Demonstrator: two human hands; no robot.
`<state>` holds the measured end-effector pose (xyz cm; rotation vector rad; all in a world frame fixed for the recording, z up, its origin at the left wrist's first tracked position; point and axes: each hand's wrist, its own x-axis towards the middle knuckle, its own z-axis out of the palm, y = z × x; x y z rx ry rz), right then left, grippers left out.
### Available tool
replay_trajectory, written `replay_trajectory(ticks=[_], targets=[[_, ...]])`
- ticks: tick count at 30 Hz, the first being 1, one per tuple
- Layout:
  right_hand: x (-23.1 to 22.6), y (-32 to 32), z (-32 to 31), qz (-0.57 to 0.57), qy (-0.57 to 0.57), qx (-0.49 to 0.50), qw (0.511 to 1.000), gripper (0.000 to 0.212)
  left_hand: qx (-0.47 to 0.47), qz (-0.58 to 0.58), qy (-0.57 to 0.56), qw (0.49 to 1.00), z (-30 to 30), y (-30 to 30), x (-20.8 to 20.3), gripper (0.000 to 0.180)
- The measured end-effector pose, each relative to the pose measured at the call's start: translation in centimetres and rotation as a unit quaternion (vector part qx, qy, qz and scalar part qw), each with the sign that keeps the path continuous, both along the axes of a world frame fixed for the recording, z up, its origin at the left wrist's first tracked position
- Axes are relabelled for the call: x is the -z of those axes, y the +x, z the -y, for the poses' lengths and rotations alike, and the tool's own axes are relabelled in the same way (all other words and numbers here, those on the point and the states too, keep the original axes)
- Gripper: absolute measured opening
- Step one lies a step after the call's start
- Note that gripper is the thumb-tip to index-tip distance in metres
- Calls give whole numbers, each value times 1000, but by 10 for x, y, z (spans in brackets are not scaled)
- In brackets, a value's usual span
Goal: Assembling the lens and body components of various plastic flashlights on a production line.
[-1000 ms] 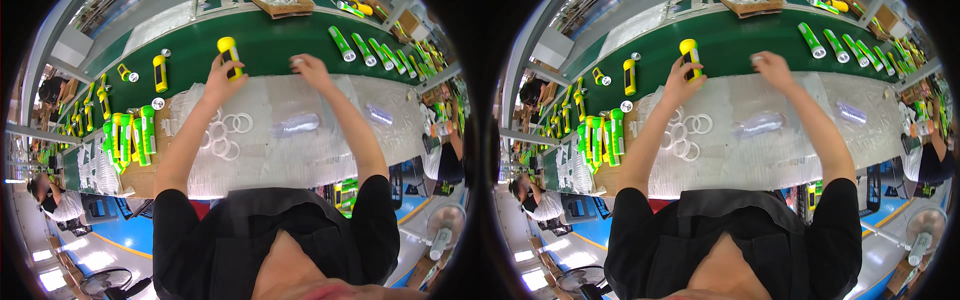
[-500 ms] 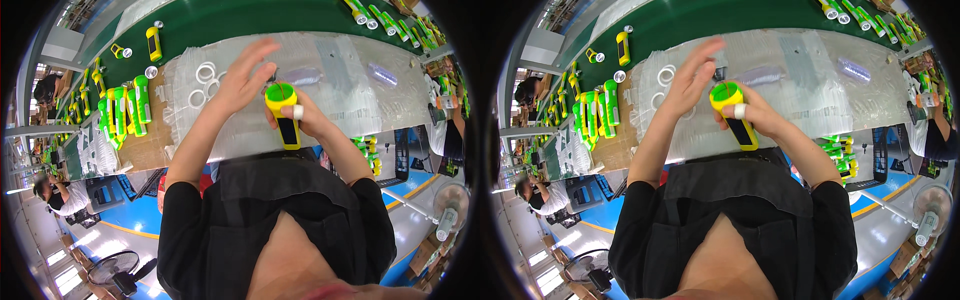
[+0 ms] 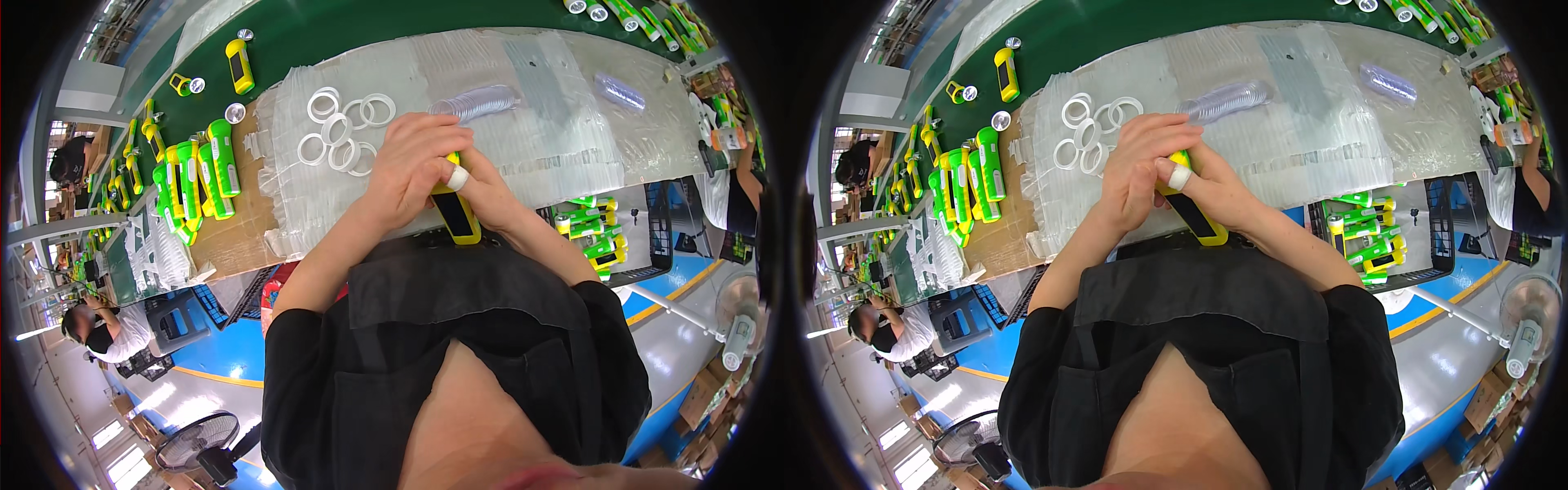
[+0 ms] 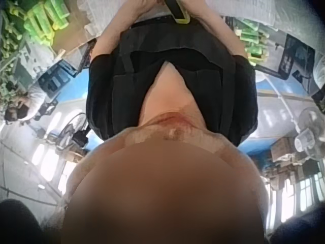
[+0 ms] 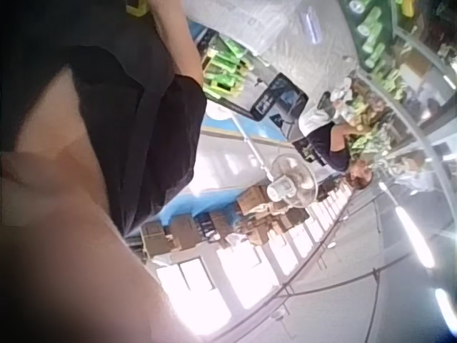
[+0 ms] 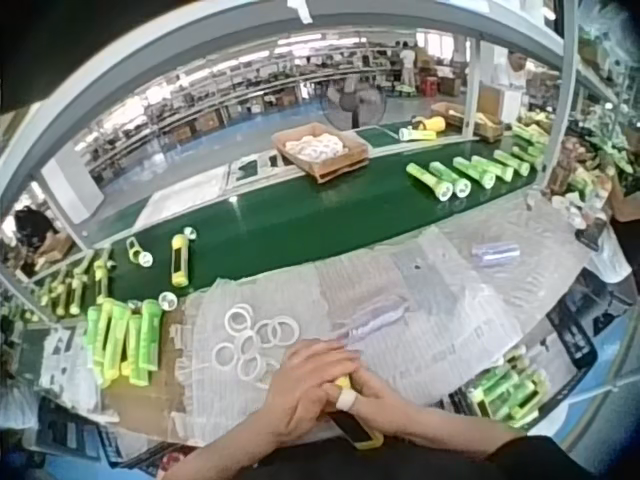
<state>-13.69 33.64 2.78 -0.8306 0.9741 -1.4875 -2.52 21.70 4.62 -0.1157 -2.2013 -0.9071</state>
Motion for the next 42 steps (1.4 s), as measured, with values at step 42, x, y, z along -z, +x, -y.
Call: replay_trajectory(ticks=[42], targets=[[-9,-6,9,55,29,-13,998,40,-50,45,-12,998,6,5,3,39]])
